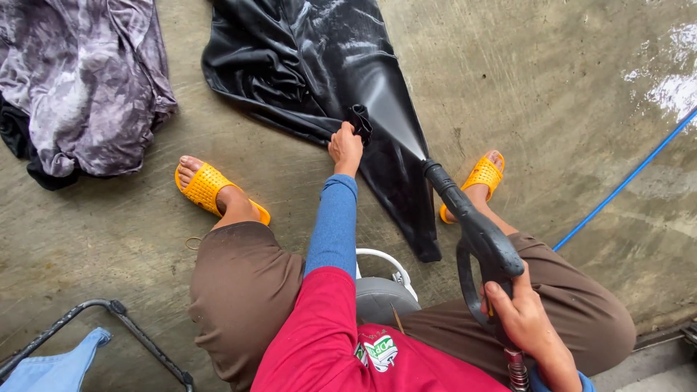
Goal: Using a high-pressure water sprayer to clean dirt off a pair of pants and a shirt on a concrete floor.
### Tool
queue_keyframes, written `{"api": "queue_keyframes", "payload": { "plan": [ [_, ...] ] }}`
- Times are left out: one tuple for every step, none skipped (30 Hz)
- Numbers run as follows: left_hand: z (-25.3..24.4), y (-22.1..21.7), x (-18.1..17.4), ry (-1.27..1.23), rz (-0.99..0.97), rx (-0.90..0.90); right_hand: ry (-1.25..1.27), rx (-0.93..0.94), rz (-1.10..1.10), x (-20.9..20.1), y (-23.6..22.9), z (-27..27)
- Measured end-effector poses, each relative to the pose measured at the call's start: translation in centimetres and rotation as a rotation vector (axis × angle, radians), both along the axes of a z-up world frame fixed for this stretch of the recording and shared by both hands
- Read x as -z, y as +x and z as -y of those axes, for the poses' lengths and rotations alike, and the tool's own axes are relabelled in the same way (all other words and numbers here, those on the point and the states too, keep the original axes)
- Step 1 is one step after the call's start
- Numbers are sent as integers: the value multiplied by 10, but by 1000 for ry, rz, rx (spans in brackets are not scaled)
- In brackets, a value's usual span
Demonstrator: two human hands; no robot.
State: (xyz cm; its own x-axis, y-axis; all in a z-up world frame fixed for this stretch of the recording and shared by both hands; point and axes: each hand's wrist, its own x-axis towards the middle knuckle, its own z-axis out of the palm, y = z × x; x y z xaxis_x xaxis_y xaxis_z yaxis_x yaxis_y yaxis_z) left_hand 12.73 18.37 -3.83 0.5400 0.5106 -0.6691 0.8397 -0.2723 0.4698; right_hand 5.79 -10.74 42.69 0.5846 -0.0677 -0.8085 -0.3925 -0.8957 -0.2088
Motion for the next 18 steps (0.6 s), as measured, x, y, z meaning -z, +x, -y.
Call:
{"api": "queue_keyframes", "payload": {
  "plan": [
    [5,-6,13,70,82,8,5,-4,-17,1,0,-1],
    [11,-12,26,139,163,17,8,-7,-34,2,-1,-3],
    [12,-12,27,139,163,14,8,-9,-34,2,-1,-4],
    [14,-13,28,187,187,38,-9,-7,-58,1,-1,-5],
    [17,-15,30,235,212,62,-25,-4,-81,1,-1,-6],
    [18,-16,32,234,211,60,-27,-7,-82,1,-3,-5],
    [20,-18,34,276,240,85,-16,-19,-81,2,-4,-4],
    [21,-18,36,318,273,112,-4,-30,-78,2,-5,-3],
    [21,-19,33,317,275,111,-5,-30,-75,3,-6,-2],
    [21,-19,30,319,278,129,0,-38,-77,3,-6,-2],
    [21,-20,27,321,281,148,5,-46,-78,4,-7,-1],
    [21,-21,29,321,281,149,5,-45,-78,4,-6,-2],
    [21,-21,31,337,302,151,18,-51,-69,3,-6,-2],
    [21,-22,34,353,323,152,30,-57,-60,3,-5,-2],
    [20,-22,31,353,324,152,30,-57,-60,4,-5,-3],
    [19,-22,28,337,313,173,25,-53,-63,4,-4,-4],
    [18,-22,25,321,303,195,19,-49,-67,4,-3,-5],
    [20,-23,29,321,304,193,18,-51,-66,4,-2,-7]
  ]
}}
